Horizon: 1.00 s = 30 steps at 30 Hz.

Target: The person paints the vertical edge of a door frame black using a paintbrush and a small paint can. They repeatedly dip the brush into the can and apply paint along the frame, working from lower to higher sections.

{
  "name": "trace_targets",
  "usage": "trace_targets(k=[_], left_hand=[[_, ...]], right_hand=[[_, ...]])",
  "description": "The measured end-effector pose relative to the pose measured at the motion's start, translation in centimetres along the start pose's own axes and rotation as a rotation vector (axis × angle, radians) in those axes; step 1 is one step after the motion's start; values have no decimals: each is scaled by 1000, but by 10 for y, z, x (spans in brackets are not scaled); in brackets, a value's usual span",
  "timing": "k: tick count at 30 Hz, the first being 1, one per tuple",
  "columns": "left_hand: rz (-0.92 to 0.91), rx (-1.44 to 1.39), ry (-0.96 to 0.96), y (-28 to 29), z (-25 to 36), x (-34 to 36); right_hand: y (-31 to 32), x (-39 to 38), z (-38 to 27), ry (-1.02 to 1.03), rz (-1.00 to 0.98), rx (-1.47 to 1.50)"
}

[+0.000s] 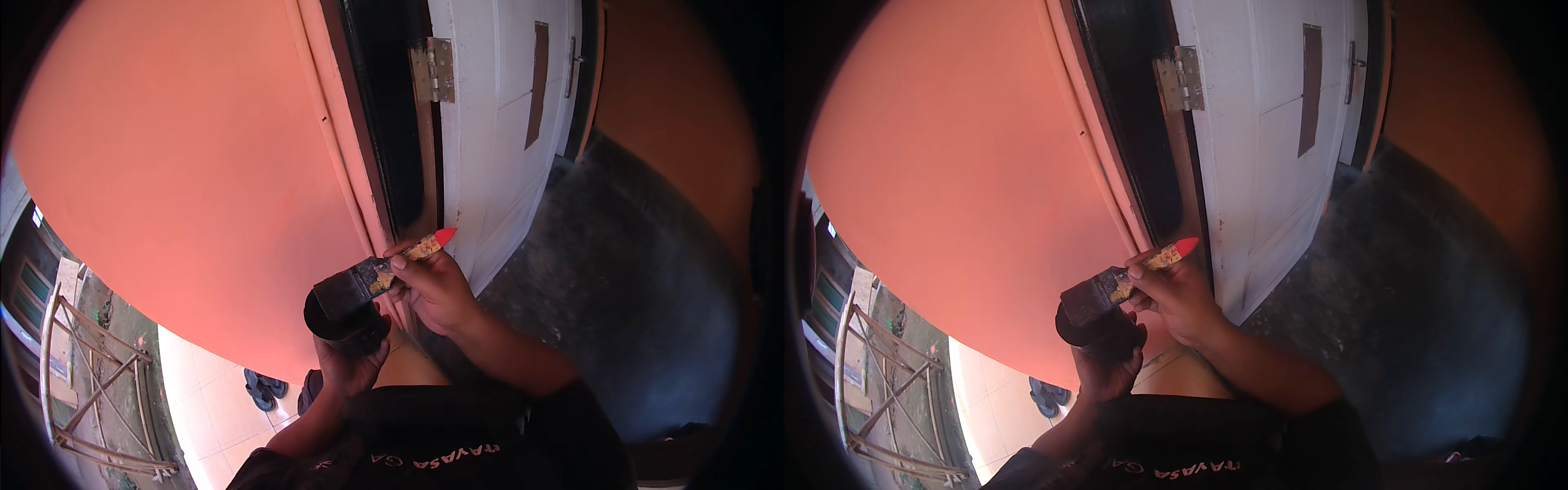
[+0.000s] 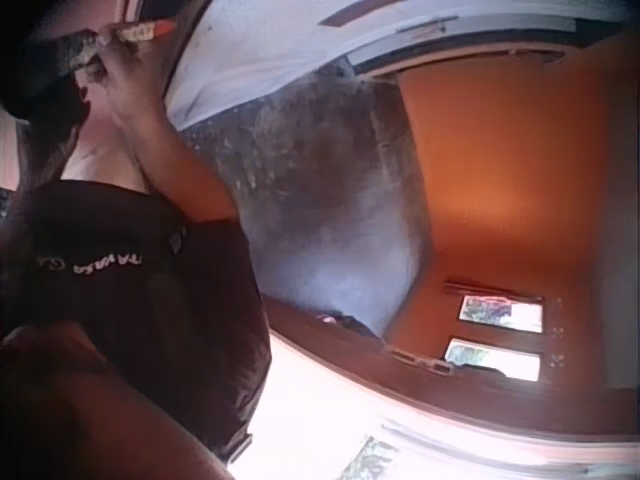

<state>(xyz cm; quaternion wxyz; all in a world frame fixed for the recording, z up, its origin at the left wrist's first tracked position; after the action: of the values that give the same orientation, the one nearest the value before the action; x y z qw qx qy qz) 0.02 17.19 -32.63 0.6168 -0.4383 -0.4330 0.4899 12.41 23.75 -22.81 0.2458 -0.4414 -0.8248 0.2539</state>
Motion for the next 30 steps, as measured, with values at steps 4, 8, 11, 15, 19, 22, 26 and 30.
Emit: trace_targets(k=[4,8,11,15,19,22,26,30], left_hand=[[25,-65,14,-22,-9,23],[12,-127,37,-31,-17,40],[48,-121,32,-24,-19,43],[8,-76,8,-9,-18,46],[31,-55,-4,-4,-17,46],[25,-33,-28,-1,-15,45],[12,-16,-41,-1,-15,47],[22,-12,-40,2,-16,49]], right_hand=[[13,8,-32,135,2,176],[30,16,-109,474,63,135],[35,18,-166,820,140,26],[34,36,-209,976,202,-124],[31,54,-230,996,182,-215],[28,61,-233,993,192,-276],[24,66,-238,1033,216,-342],[22,72,-239,1021,168,-330]])
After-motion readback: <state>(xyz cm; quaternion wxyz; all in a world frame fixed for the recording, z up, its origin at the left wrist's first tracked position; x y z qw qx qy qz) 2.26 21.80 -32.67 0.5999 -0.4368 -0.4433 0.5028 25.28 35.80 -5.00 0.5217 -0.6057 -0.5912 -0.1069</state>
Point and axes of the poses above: each hand's wrist, its own x-axis towards the middle knuckle, its own y-axis out of the back of the hand, z = x × y, the point moved 8 cm from there along x, towards the middle knuckle, and after that the axes turned 10 degrees about -y, right-handed, at the moved point
